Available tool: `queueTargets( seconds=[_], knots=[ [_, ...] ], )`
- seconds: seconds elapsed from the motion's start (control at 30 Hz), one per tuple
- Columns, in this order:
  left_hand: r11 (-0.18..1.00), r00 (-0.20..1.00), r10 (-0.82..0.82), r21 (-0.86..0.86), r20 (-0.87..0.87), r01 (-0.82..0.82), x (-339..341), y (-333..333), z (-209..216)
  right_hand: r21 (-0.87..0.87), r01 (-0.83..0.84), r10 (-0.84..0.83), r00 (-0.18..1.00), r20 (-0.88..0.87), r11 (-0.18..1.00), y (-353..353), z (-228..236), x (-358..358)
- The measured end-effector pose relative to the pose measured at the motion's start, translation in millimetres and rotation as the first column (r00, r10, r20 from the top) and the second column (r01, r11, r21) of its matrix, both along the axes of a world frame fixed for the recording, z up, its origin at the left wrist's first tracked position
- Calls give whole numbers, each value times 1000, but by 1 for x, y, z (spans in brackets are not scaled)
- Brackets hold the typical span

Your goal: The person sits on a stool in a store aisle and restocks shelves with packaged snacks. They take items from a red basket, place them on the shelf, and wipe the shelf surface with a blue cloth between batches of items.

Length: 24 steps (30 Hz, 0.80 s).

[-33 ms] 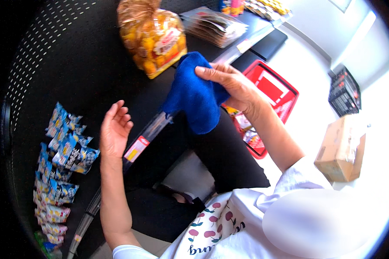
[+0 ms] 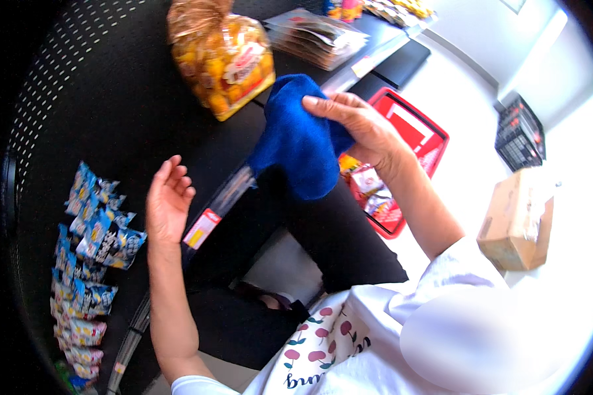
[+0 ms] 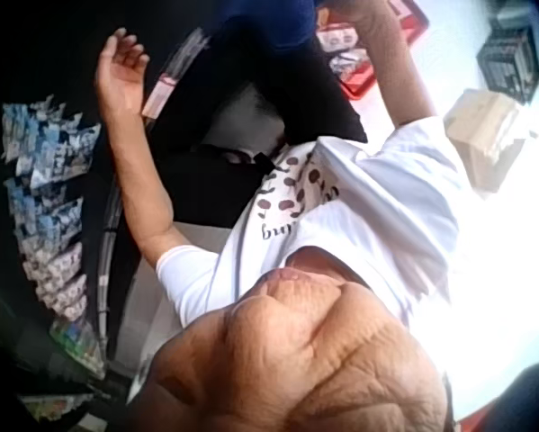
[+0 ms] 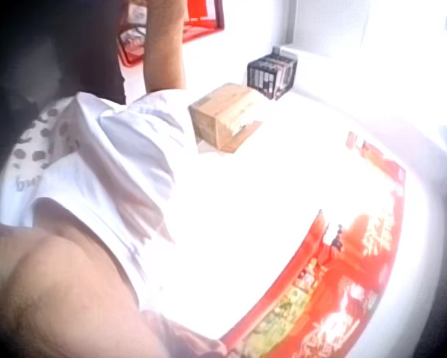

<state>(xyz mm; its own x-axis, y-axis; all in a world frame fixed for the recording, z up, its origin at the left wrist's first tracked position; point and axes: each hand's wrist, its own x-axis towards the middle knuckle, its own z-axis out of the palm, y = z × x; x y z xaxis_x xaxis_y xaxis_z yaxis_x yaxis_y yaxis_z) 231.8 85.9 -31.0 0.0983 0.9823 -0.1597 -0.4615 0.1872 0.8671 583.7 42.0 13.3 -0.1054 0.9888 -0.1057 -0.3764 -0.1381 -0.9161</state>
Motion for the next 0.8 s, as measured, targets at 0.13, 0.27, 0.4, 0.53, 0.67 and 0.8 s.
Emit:
queueTargets(
  seconds=[0.13, 0.27, 0.4, 0.53, 0.67, 0.8],
  knots=[
    [1000, 999, -2, 25, -43, 3, 7, -2, -1, 24, 317, -312, 912, 265, 948, -56, -4, 83],
    [1000, 991, 1, 23, -131, 2, 18, -4, -3, 26, 417, -381, 804, 457, 909, -103, -47, 158],
    [999, 981, 31, 31, -192, -26, 25, -1, -11, 39, 532, -456, 683, 571, 846, -142, -89, 209],
    [996, 961, 70, 78, -268, -51, 30, 2, -13, 66, 599, -528, 643, 555, 798, -162, -130, 257],
    [990, 944, 112, 114, -310, -81, 32, 4, -14, 237, 663, -635, 458, 622, 710, -155, -149, 291],
    [990, 939, 115, 115, -325, -81, 32, 5, -15, 615, 505, -727, 35, 686, 605, -138, -164, 285]
  ],
)
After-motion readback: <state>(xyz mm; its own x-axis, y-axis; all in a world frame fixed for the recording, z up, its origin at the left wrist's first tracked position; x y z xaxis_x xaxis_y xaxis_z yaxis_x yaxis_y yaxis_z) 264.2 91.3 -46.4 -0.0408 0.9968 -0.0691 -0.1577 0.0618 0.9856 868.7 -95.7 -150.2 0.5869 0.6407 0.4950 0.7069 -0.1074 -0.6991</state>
